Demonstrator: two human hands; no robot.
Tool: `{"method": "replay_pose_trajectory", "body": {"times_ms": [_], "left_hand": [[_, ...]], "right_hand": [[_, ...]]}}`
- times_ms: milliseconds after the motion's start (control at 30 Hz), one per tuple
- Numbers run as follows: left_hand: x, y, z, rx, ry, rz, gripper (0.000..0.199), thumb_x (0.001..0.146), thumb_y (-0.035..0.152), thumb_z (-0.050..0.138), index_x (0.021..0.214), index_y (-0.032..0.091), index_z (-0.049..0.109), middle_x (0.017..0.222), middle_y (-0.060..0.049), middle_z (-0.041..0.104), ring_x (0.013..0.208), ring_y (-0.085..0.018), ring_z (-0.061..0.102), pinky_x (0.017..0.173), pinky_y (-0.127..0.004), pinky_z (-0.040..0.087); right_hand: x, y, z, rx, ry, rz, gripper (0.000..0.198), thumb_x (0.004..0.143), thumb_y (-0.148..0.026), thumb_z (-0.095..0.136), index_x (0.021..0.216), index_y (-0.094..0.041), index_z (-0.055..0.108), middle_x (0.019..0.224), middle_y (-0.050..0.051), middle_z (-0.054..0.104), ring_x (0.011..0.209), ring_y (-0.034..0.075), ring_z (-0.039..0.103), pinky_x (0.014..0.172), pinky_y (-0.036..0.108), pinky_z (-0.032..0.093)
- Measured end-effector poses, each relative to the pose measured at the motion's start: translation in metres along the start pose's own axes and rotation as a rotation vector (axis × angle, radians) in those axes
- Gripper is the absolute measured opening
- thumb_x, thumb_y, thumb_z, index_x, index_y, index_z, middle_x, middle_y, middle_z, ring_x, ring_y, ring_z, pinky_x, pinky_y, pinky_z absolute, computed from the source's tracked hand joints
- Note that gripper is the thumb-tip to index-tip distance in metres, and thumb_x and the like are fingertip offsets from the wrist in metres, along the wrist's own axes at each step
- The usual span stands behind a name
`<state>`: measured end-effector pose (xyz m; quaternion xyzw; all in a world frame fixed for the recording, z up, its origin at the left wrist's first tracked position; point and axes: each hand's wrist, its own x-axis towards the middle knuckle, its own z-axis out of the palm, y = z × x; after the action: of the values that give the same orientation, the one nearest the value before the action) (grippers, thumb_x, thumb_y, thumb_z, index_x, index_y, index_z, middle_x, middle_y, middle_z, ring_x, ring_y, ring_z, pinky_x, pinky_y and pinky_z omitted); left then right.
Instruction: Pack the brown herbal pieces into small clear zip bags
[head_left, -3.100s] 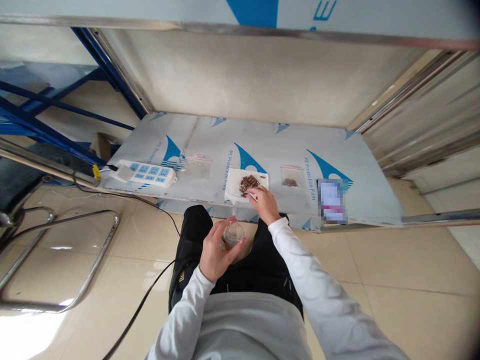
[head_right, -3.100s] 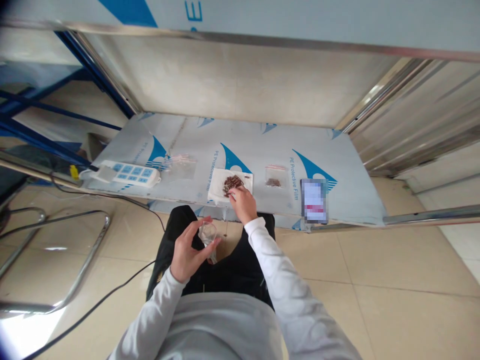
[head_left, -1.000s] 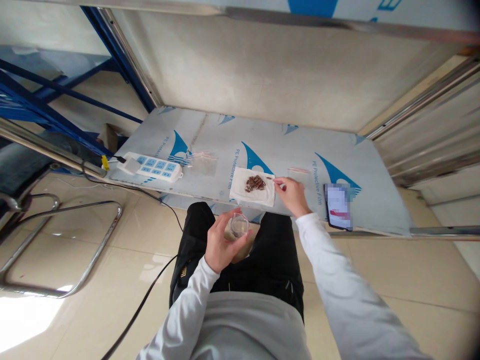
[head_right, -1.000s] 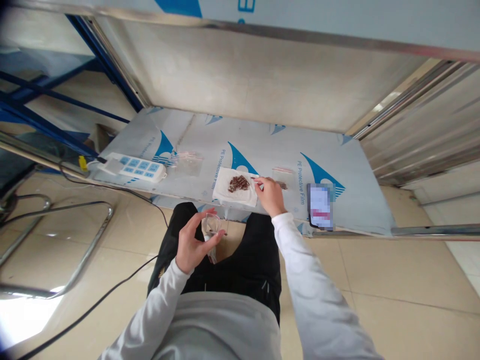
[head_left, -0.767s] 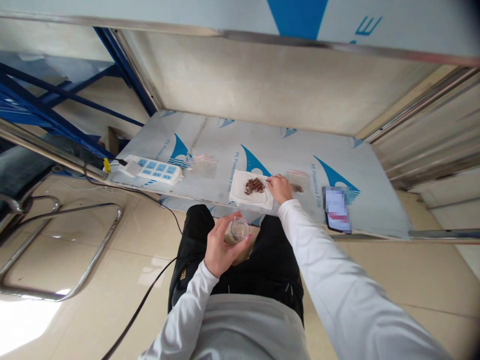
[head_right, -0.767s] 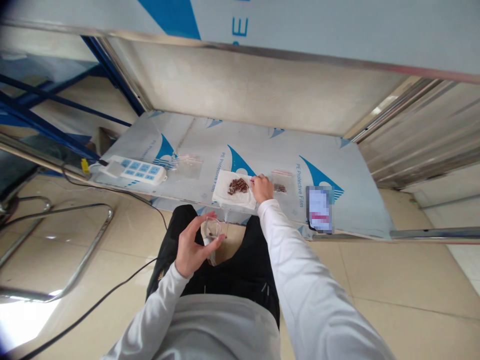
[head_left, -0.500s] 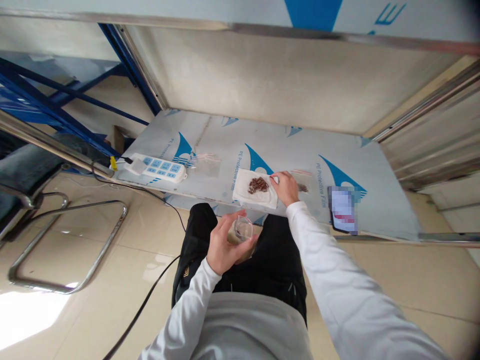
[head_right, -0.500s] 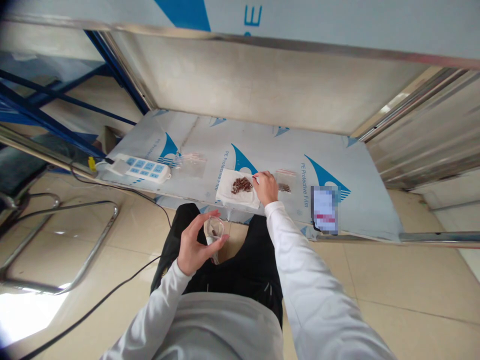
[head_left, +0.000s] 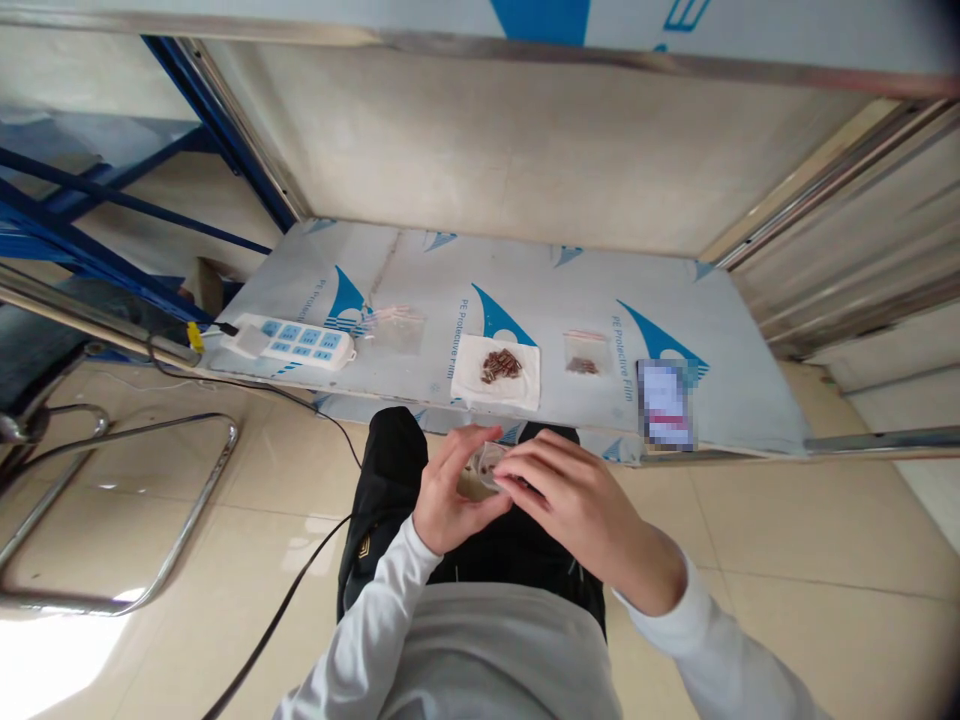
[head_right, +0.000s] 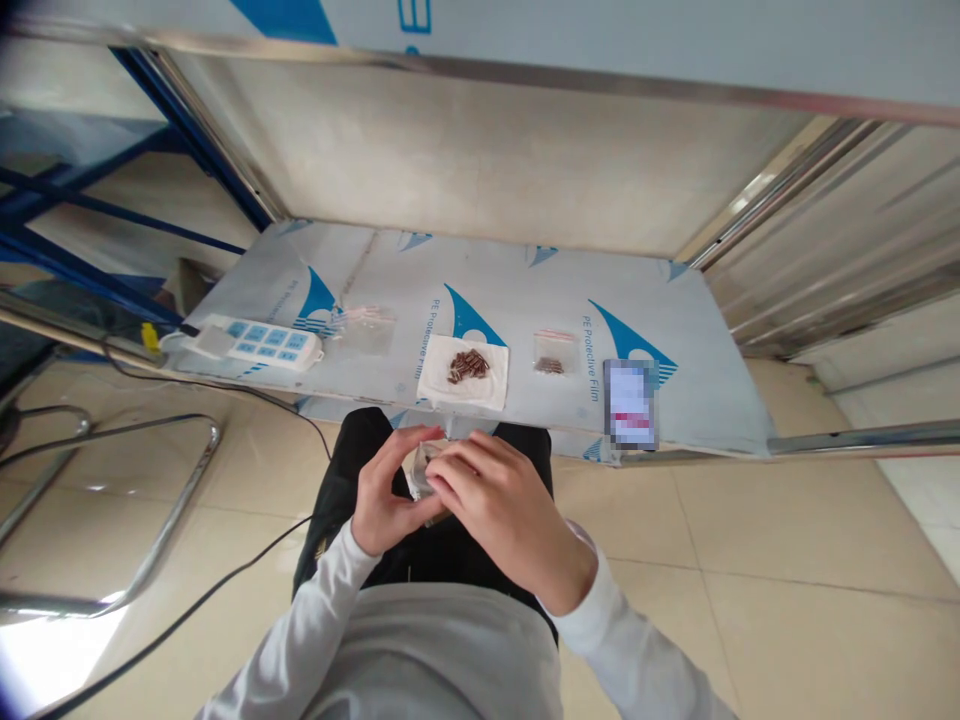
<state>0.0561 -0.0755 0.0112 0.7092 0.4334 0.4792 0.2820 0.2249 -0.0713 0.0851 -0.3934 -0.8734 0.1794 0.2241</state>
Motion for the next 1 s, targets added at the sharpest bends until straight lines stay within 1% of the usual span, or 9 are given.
{"method": "replay_pose_trajectory", "body": {"times_ms": [133,200,267,333,400,467,533,733,1000], "left_hand": [[-0.002,0.0,-0.001,0.024,0.025,-0.02,0.049,0.075,0.028,0.072,0.12,0.02,0.056,0.112,-0.01,0.066,0.105,-0.023,0.063,0.091,-0.039,0.053],[-0.004,-0.001,-0.003,0.055,0.053,-0.043,0.048,0.074,0.031,0.073,0.118,0.02,0.057,0.111,-0.01,0.067,0.103,-0.023,0.064,0.09,-0.038,0.054],[-0.005,-0.002,-0.005,0.088,0.075,-0.076,0.048,0.074,0.033,0.075,0.116,0.02,0.057,0.11,-0.009,0.068,0.101,-0.023,0.065,0.088,-0.037,0.054],[-0.006,-0.003,-0.008,0.111,0.087,-0.105,0.047,0.073,0.033,0.075,0.115,0.02,0.058,0.11,-0.009,0.069,0.1,-0.023,0.065,0.088,-0.036,0.054],[-0.007,-0.004,-0.009,0.124,0.09,-0.12,0.047,0.073,0.033,0.075,0.114,0.02,0.058,0.11,-0.009,0.069,0.1,-0.022,0.065,0.088,-0.036,0.054],[-0.008,-0.005,-0.01,0.134,0.086,-0.122,0.046,0.073,0.033,0.075,0.114,0.02,0.058,0.111,-0.009,0.069,0.101,-0.023,0.065,0.089,-0.036,0.054],[-0.009,-0.005,-0.01,0.138,0.083,-0.126,0.046,0.073,0.034,0.075,0.114,0.02,0.058,0.111,-0.009,0.069,0.101,-0.023,0.066,0.089,-0.036,0.054],[-0.012,-0.009,-0.01,0.128,0.093,-0.148,0.046,0.074,0.034,0.074,0.114,0.02,0.057,0.112,-0.01,0.068,0.102,-0.024,0.066,0.089,-0.037,0.054],[-0.012,-0.012,-0.009,0.121,0.064,-0.173,0.043,0.075,0.034,0.074,0.113,0.019,0.059,0.111,-0.009,0.068,0.102,-0.023,0.065,0.089,-0.037,0.054]], "right_hand": [[0.003,0.002,0.001,0.066,0.022,-0.003,0.016,0.093,-0.023,0.055,0.104,-0.022,0.066,0.097,0.005,0.068,0.091,0.019,0.061,0.083,0.034,0.052],[0.005,0.016,0.005,0.172,0.107,0.065,0.017,0.093,-0.025,0.055,0.106,-0.023,0.066,0.095,0.005,0.068,0.086,0.017,0.062,0.078,0.03,0.052],[0.012,0.045,0.016,0.214,0.226,0.204,0.016,0.093,-0.026,0.054,0.102,-0.021,0.067,0.091,0.004,0.067,0.077,0.015,0.062,0.069,0.027,0.051],[0.022,0.085,0.033,0.13,0.283,0.35,0.015,0.09,-0.024,0.056,0.097,-0.018,0.068,0.09,0.005,0.067,0.07,0.015,0.06,0.067,0.027,0.05],[0.035,0.126,0.054,-0.003,0.215,0.486,0.02,0.083,-0.019,0.062,0.102,-0.014,0.067,0.095,0.007,0.067,0.069,0.015,0.059,0.072,0.029,0.05],[0.047,0.157,0.073,-0.04,0.177,0.523,0.021,0.078,-0.016,0.065,0.099,-0.012,0.067,0.097,0.01,0.066,0.072,0.016,0.06,0.076,0.032,0.05],[0.055,0.175,0.086,-0.05,0.139,0.521,0.018,0.077,-0.015,0.066,0.094,-0.013,0.068,0.095,0.009,0.066,0.075,0.017,0.061,0.079,0.032,0.049],[0.061,0.181,0.097,-0.071,0.073,0.49,0.01,0.081,-0.013,0.061,0.087,-0.015,0.069,0.092,0.007,0.065,0.078,0.016,0.061,0.083,0.032,0.047],[0.059,0.184,0.1,-0.078,0.105,0.537,0.024,0.08,-0.004,0.052,0.097,-0.013,0.065,0.096,0.009,0.068,0.089,0.017,0.063,0.085,0.031,0.048]]}}
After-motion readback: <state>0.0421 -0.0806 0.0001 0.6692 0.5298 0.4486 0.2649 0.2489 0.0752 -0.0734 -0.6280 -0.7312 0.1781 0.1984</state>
